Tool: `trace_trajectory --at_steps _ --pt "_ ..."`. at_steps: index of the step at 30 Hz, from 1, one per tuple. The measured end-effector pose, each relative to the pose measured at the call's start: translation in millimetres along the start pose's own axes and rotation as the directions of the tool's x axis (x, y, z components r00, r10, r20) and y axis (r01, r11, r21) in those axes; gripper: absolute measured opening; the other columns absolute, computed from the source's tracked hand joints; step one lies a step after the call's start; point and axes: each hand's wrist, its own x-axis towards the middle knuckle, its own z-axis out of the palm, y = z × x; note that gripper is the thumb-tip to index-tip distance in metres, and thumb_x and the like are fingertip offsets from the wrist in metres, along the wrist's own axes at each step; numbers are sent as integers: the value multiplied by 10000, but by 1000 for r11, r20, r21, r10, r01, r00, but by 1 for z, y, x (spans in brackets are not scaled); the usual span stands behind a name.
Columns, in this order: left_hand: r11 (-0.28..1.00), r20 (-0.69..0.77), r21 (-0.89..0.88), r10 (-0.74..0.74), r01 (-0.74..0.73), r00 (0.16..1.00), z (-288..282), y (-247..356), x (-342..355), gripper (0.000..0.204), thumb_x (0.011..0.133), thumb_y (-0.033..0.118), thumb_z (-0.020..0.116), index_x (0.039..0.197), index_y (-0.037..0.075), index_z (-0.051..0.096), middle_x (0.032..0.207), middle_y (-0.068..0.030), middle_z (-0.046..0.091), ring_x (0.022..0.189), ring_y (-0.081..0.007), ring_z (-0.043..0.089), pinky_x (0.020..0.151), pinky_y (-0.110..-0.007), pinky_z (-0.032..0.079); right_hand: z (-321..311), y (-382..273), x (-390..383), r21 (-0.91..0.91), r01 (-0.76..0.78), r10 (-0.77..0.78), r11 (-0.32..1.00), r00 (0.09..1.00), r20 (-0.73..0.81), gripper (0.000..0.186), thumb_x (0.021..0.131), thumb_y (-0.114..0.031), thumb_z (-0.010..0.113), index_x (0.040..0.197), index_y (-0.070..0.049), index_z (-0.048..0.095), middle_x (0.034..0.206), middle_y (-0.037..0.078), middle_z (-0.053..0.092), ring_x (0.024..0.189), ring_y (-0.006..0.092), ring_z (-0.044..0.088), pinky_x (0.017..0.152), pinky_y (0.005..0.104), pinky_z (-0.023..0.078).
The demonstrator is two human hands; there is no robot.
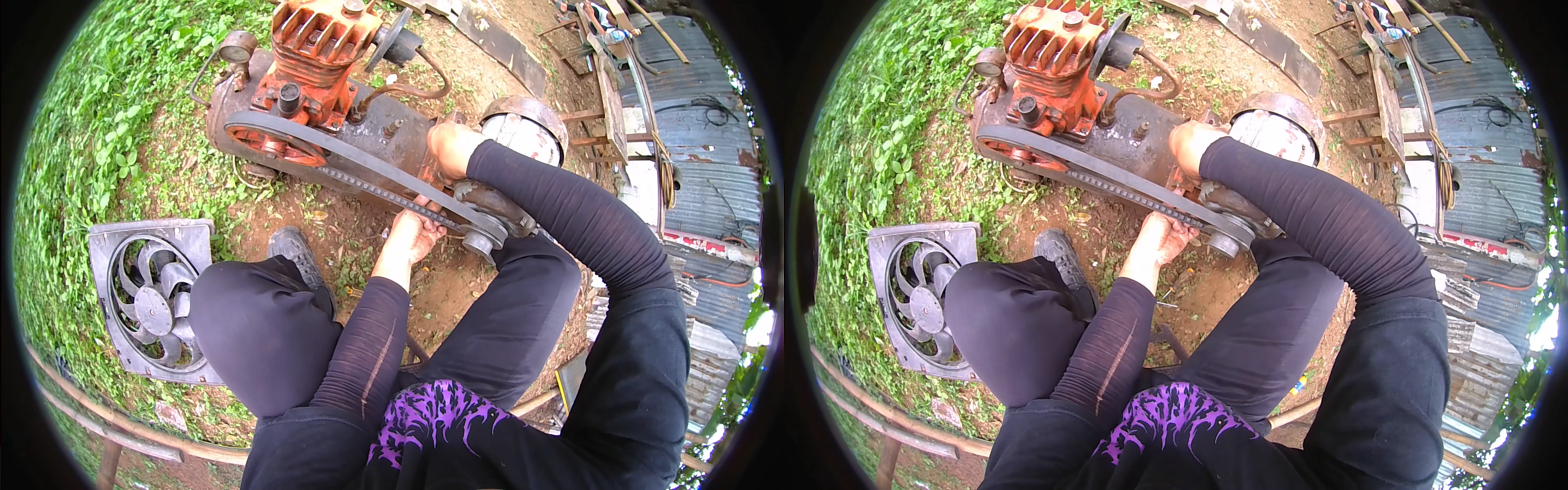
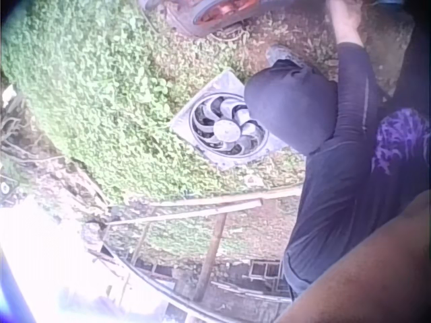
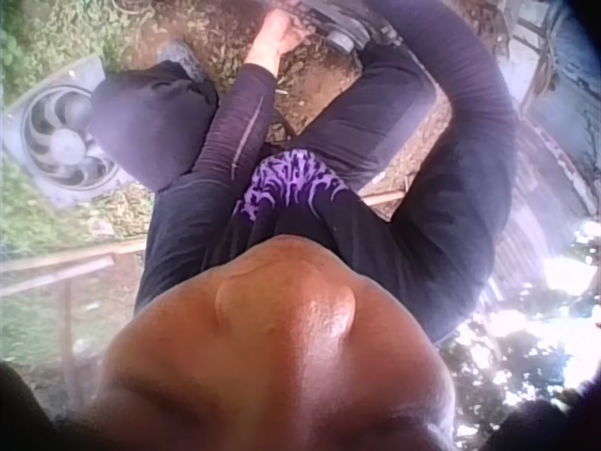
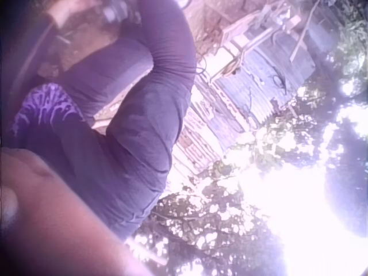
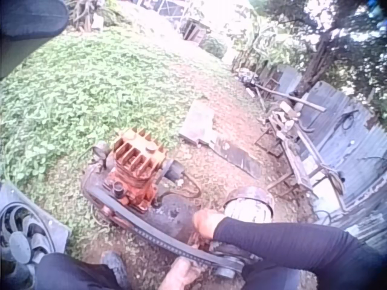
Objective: The person uses a wrench to tighten or loosen bolts on a belt-driven compressor assembly while seated on the ground.
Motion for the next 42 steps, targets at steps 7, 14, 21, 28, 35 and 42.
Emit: trace_trajectory --at_steps 7,14,21,28,35,42 --pt "997 74 -72 9 -3 997 -17 -5 10 59 980 161 516 988 112 549 938 -53 633 592 -135 474 638 -325 416 23 -2 -4 201 20 38 979 958 -284 215 772 -157 705 953 -48 742 983 171 720 957 318 701 850 444 540" --pt "1000 13 -26 6 -6 1000 2 0 -2 278 972 267 579 725 140 556 571 5 531 561 -157 519 607 -328 421 20 -2 -8 202 -1 46 979 975 -216 269 745 -160 714 995 -68 744 1024 150 720 996 325 689 835 451 539" --pt "1000 -9 -21 2 -3 1000 2 -1 -1 327 970 283 583 679 139 538 557 2 520 563 -161 523 610 -333 424 2 -5 -3 86 -66 61 994 997 57 358 724 -178 754 1053 -40 726 1076 165 705 999 327 686 808 460 551" --pt "1000 0 -29 2 -2 1000 -1 0 0 322 964 283 592 683 136 536 579 -9 535 571 -170 525 620 -340 433 7 0 2 105 -69 72 992 997 -23 356 741 -204 765 1070 -71 728 1114 131 702 1028 320 678 860 474 527" --pt "1000 -22 -5 7 -7 1000 3 2 -3 291 964 287 589 721 132 551 600 -13 547 592 -168 529 626 -338 433 6 -5 -13 111 8 12 994 983 -182 302 717 -165 757 1004 -74 751 1053 155 714 1021 314 683 878 450 511" --pt "1000 39 25 13 -14 999 -8 -2 5 280 986 292 552 758 130 554 641 -8 554 614 -168 526 652 -343 438 24 -11 2 162 4 16 987 992 -123 304 706 -143 750 994 -48 753 1041 150 720 1039 324 676 861 457 521"
